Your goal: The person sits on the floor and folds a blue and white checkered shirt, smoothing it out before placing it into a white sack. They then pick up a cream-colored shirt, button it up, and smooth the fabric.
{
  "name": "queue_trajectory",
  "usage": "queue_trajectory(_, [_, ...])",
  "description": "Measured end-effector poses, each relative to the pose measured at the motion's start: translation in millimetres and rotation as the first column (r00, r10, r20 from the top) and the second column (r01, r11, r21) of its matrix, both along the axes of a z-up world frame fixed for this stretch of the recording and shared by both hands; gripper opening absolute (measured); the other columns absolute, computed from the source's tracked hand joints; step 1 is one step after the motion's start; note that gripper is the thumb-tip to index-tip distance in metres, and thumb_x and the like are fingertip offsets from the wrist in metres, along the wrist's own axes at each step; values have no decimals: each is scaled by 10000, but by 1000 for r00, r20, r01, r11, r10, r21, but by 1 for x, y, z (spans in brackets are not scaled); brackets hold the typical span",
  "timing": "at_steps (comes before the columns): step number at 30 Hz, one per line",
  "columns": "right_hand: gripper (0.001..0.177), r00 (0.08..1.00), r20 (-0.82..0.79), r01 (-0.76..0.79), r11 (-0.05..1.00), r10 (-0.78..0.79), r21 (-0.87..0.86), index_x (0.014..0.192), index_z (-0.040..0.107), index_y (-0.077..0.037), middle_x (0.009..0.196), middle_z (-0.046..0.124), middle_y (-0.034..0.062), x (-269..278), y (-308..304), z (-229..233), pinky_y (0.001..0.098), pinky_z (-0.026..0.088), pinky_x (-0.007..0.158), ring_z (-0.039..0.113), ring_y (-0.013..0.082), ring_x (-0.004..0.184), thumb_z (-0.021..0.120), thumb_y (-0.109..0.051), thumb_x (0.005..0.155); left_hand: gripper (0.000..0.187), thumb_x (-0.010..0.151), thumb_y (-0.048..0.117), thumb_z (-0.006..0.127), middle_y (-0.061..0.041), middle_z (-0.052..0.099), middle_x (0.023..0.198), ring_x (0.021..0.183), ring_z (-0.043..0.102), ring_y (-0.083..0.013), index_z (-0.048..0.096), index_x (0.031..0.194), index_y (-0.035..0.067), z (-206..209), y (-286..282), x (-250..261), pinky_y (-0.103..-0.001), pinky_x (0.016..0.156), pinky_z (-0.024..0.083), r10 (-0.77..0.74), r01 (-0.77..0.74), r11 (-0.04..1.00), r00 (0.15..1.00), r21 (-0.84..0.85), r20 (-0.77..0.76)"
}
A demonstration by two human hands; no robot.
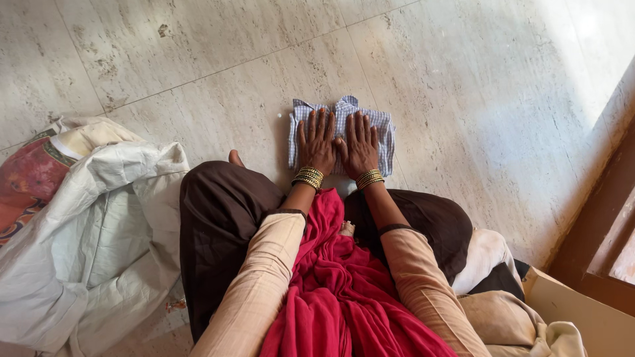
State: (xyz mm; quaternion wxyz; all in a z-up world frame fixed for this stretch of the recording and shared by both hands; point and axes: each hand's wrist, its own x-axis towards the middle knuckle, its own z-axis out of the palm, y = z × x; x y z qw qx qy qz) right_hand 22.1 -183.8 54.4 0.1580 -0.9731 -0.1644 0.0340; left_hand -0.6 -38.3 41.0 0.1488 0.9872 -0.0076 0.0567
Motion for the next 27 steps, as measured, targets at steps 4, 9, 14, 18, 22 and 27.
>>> queue_trajectory(4, [798, 996, -10, 83, 997, -83, 2, 1660, 197, -86, 1728, 136, 184, 4, -3, -1, 526, 11, 1281, 72, 346, 1609, 329, -584, 1051, 671, 1088, 459, 340, -100, 162, 1735, 1609, 108, -295, 198, 1660, 139, -2, -1, 2, -550, 1285, 46, 28, -30, 996, 999, -79, -24])
queue_trajectory(9, [874, 965, -54, 255, 966, -257, -38, 1652, 165, -65, 1735, 120, 158, 12, -11, 2, 542, -30, 1269, 48, 319, 1610, 276, -665, 1026, 730, 1087, 551, 245, -105, 123, 1735, 1602, 120, -279, 170, 1659, 104, 0, 5, -1, -561, 1275, 58, 219, -221, 974, 974, -42, -55])
queue_trajectory(14, [902, 871, -104, 468, 876, -480, -116, 1647, 134, -74, 1724, 54, 168, 10, -25, 2, 554, -97, 1229, -17, 314, 1593, 232, -706, 1010, 716, 1081, 567, 224, -122, 110, 1727, 1596, 108, -315, 167, 1653, 142, -2, 25, 0, -629, 1242, 61, 498, -508, 860, 857, -55, -131])
queue_trajectory(18, [838, 849, 41, 524, 849, -527, 76, 1665, 135, -36, 1749, 62, 182, 11, -31, 3, 538, -81, 1269, -16, 319, 1622, 239, -620, 1073, 720, 1085, 576, 227, -138, 110, 1734, 1613, 103, -329, 159, 1666, 155, 10, 19, -3, -632, 1271, 56, 474, -462, 878, 876, -128, 91])
queue_trajectory(22, [809, 979, 77, 185, 982, -187, 23, 1666, 159, -37, 1745, 95, 184, 2, -11, -2, 498, -32, 1287, 28, 322, 1619, 285, -573, 1072, 708, 1098, 553, 243, -133, 115, 1739, 1612, 98, -323, 156, 1670, 145, 15, 5, -3, -599, 1282, 37, 147, -147, 988, 989, -52, -8])
queue_trajectory(27, [823, 985, -20, 174, 985, -174, 17, 1659, 172, -45, 1742, 142, 158, 4, -3, -2, 484, 4, 1297, 75, 318, 1622, 299, -593, 1059, 694, 1101, 531, 270, -112, 125, 1740, 1610, 96, -303, 153, 1668, 148, 11, 2, 2, -547, 1285, 19, 132, -137, 989, 988, -60, -80])
